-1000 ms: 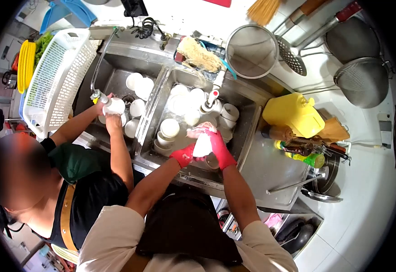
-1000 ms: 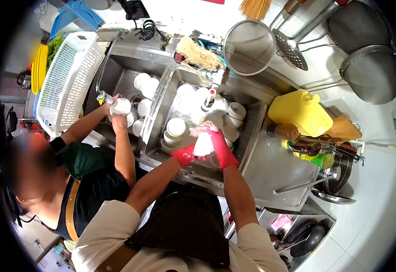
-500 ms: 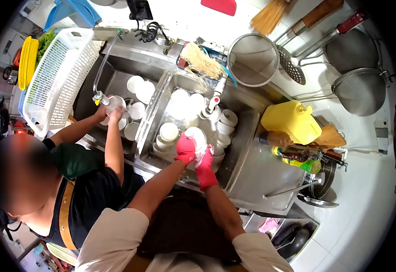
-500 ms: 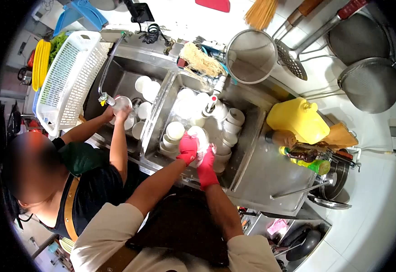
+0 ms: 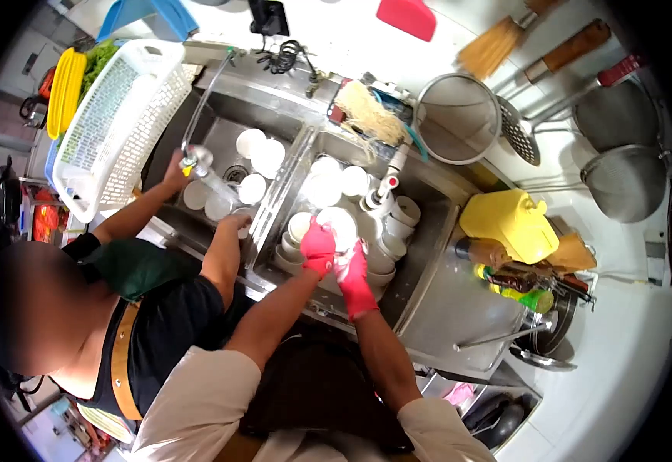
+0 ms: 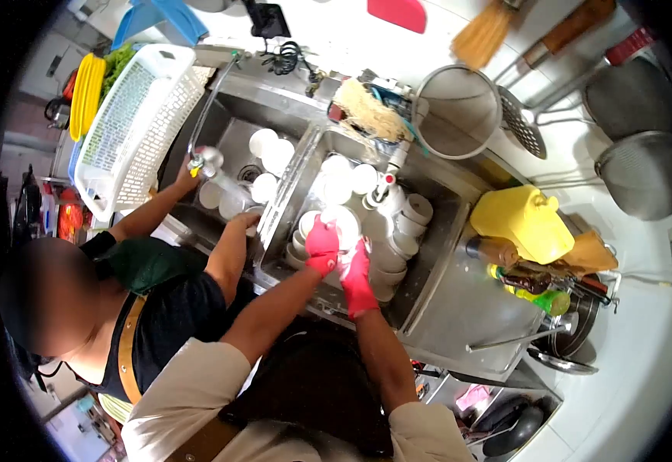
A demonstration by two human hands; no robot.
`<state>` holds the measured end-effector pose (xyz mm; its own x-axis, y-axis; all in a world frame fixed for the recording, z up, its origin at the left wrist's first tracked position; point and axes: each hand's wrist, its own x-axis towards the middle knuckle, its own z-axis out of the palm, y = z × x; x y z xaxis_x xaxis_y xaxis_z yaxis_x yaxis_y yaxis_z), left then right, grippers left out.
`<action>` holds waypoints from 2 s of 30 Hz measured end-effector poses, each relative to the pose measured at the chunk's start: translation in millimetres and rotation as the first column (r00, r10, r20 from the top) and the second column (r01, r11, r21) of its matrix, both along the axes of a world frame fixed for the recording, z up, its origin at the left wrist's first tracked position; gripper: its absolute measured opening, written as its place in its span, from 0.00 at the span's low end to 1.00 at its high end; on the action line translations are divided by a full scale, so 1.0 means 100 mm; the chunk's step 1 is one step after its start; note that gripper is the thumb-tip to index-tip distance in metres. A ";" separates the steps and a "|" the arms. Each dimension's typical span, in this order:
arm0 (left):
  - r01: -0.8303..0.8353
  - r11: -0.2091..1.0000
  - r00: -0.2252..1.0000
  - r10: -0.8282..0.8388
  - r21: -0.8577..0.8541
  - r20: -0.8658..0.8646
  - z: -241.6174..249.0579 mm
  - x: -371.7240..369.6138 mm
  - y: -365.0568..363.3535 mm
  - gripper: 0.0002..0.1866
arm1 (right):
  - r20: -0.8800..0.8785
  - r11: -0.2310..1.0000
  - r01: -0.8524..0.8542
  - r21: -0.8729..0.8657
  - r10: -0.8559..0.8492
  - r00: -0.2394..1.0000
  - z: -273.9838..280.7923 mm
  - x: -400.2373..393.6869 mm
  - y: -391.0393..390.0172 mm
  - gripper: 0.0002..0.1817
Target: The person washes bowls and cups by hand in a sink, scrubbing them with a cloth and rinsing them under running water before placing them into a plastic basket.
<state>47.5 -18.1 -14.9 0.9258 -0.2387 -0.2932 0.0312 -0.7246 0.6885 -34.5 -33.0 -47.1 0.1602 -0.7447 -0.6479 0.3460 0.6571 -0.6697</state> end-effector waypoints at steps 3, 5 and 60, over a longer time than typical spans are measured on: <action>0.233 0.972 0.965 -0.233 0.010 0.121 0.10 0.37 -0.02 0.22 | 0.283 0.982 -0.132 0.137 0.089 0.955 0.77 0.08 -0.07 0.13; 0.009 0.985 0.969 0.035 -0.174 0.244 0.00 0.60 -0.09 0.22 | 0.366 0.958 -0.277 0.067 0.235 0.900 0.90 0.09 -0.17 0.14; 0.137 0.965 0.902 -0.215 -0.223 -0.374 -0.64 0.20 0.12 0.21 | -0.577 0.792 -0.578 -0.198 0.383 0.721 0.51 -0.32 -0.47 0.25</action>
<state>67.6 -6.5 -79.3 0.6825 -0.4729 -0.5572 0.2105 -0.6029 0.7695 -66.7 -79.9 3.6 0.2991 -0.8369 -0.4584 -0.3855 0.3335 -0.8603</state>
